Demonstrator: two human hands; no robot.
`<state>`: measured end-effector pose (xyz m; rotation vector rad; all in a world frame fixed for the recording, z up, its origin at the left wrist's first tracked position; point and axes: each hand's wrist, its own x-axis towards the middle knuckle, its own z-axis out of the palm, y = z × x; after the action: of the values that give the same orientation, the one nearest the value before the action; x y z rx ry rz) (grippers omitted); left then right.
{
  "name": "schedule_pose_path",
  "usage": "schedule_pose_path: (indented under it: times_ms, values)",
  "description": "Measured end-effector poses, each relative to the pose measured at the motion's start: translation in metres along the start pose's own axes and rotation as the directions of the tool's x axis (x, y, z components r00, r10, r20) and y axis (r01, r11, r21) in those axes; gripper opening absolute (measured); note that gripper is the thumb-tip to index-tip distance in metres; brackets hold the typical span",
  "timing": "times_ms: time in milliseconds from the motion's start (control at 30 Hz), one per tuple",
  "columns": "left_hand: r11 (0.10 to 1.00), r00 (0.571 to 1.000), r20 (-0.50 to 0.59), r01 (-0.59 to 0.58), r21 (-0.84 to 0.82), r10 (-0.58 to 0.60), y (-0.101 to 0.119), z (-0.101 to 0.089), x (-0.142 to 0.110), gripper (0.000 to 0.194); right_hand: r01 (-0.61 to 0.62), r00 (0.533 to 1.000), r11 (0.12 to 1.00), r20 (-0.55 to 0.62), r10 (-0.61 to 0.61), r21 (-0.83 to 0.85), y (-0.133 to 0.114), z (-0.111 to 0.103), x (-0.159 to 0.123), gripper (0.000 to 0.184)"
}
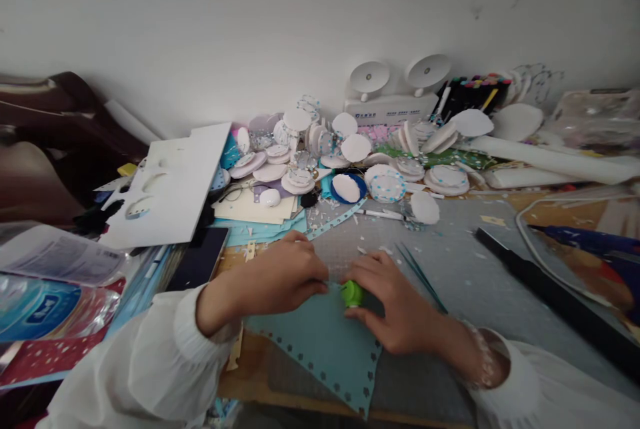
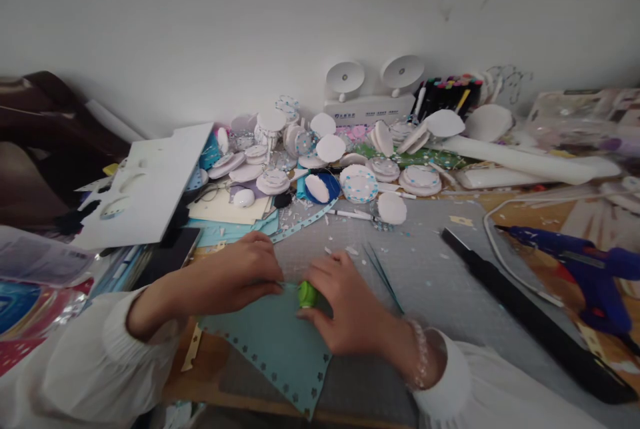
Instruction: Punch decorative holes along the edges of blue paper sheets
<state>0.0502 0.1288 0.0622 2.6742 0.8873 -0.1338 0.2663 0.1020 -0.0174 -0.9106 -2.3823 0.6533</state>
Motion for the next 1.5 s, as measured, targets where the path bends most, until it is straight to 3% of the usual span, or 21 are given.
schedule_pose_path:
  times_ms: [67, 200, 400, 633, 800, 1000, 1300, 1433, 1500]
  values:
    - [0.999, 0.999, -0.041, 0.018, 0.035, -0.016, 0.006, 0.002, 0.001, 0.008, 0.011, 1.0, 1.0, -0.008, -0.011, -0.016, -0.002, 0.001, 0.001, 0.015]
    - [0.987, 0.99, -0.138, 0.018, 0.162, 0.005, 0.022, 0.011, 0.01, 0.05, 0.024, 1.0, 0.999, -0.015, -0.024, -0.035, -0.003, 0.002, 0.001, 0.008]
    - [0.973, 0.984, -0.151, -0.061, 0.224, 0.096, 0.022, 0.029, 0.026, 0.04, 0.04, 0.998, 0.999, -0.05, -0.041, -0.033, 0.0, 0.006, 0.001, 0.01]
    - [0.986, 0.994, -0.105, -0.014, 0.164, 0.031, 0.01, 0.025, 0.018, 0.045, 0.022, 0.999, 1.0, -0.025, -0.022, -0.015, 0.003, 0.011, 0.002, 0.014]
    - [0.991, 1.0, 0.0, 0.007, 0.13, -0.007, 0.003, 0.014, 0.006, 0.009, 0.015, 1.0, 1.0, -0.011, -0.015, 0.002, 0.003, 0.007, -0.001, 0.019]
    - [0.999, 0.998, 0.053, -0.017, 0.043, 0.014, 0.003, 0.01, 0.002, 0.019, 0.032, 0.997, 0.999, 0.064, -0.034, 0.04, 0.001, 0.002, -0.002, 0.024]
    - [0.998, 0.997, 0.077, 0.005, 0.069, -0.01, 0.0, 0.005, 0.0, 0.016, 0.041, 0.998, 0.999, 0.043, -0.042, 0.03, 0.0, 0.002, -0.001, 0.018]
    - [0.996, 0.999, 0.045, 0.015, 0.091, -0.019, 0.006, 0.006, 0.001, 0.012, 0.041, 0.999, 0.999, 0.027, -0.041, 0.023, -0.003, 0.001, -0.001, 0.011]
    - [0.993, 1.0, -0.01, 0.03, 0.115, -0.029, 0.013, 0.008, 0.003, 0.023, 0.042, 0.999, 0.999, 0.025, -0.042, 0.03, -0.004, 0.002, -0.001, 0.011]
